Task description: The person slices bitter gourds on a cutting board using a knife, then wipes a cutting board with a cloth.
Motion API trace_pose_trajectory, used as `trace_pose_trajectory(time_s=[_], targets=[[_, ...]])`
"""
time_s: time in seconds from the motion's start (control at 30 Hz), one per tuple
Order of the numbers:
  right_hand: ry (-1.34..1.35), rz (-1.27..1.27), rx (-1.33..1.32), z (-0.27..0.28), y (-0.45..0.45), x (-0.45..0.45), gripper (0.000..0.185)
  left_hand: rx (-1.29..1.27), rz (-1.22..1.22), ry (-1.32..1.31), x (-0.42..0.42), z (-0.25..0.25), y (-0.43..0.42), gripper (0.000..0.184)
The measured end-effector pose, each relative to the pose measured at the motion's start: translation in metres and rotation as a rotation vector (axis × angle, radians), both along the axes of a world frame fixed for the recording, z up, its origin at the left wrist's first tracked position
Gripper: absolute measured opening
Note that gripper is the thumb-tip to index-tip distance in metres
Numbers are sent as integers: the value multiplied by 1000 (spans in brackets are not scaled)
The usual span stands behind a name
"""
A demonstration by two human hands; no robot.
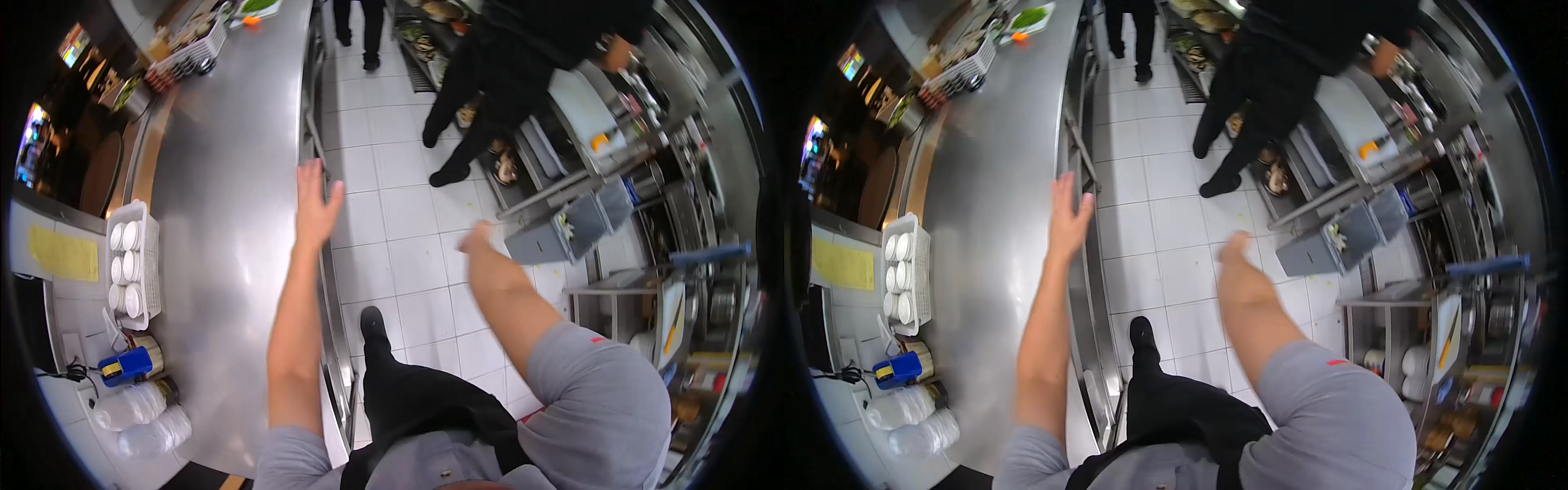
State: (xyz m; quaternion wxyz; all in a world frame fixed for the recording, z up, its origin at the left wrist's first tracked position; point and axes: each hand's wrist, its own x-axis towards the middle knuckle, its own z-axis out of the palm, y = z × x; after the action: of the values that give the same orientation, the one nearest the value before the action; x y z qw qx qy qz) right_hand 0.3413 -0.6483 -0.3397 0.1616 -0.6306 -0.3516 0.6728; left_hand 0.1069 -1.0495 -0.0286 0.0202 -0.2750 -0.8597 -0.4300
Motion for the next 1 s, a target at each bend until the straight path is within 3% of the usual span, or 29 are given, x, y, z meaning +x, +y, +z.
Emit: trace_pose_trajectory(time_s=[0.07,0.1,0.17,0.2,0.23,0.27,0.3,0.37,0.4,0.43,0.47,0.5,0.53,0.57,0.6,0.63,0.67,0.7,0.73,0.77,0.83,0.87,0.93,1.0], targets=[[78,456,221,94,-148,-61,62,2,-90,232,61,15,36,75],[158,639,310,153,-218,-71,59,230,-91,-9,91,10,50,77],[313,1021,559,294,-349,-40,53,1208,-42,-1071,138,-27,56,81],[395,1214,691,365,-402,3,51,1276,31,-1373,169,-61,50,84],[489,1429,815,432,-444,60,49,808,-87,-1490,201,-132,38,84],[845,1750,852,471,-445,117,46,346,-302,-1522,233,-200,25,84],[1258,2044,718,511,-446,175,43,-36,-274,-1393,288,-225,1,78],[940,2168,613,598,-385,298,52,-1014,-552,-1070,369,-265,-42,67],[647,2126,329,621,-349,341,59,-1018,-497,-1055,422,-232,-61,68],[604,1989,462,618,-336,399,62,-819,-387,-1192,463,-266,-97,72],[570,1851,575,610,-333,457,65,-630,-89,-1256,511,-249,-121,77],[803,1572,595,596,-340,507,67,-482,118,-1386,545,-239,-145,77],[997,1282,596,585,-342,554,70,-511,112,-1355,568,-253,-170,79],[1036,1346,535,586,-329,590,71,-541,106,-1325,591,-271,-196,82],[1076,1405,492,588,-314,620,73,-442,77,-1430,605,-246,-181,83],[1376,1464,581,543,-298,656,75,-344,52,-1540,621,-194,-157,84],[1624,1450,452,507,-279,683,77,-251,31,-1651,636,-137,-131,85],[1865,1451,285,474,-260,709,80,-305,-41,-1429,631,-122,-108,93],[2063,1251,140,450,-247,714,76,-171,-25,-1624,602,-134,-83,96],[2170,943,77,419,-235,716,78,232,-211,-1786,573,-139,-60,96],[1961,93,131,360,-214,687,85,824,-529,-1733,523,-83,3,97],[1788,-187,120,341,-203,659,89,1015,-536,-1664,498,-46,30,95],[1661,-439,-1,333,-188,594,97,1296,-674,-1460,462,18,65,93],[1701,-465,-60,343,-183,549,99,1462,-633,-1296,447,70,80,95]])
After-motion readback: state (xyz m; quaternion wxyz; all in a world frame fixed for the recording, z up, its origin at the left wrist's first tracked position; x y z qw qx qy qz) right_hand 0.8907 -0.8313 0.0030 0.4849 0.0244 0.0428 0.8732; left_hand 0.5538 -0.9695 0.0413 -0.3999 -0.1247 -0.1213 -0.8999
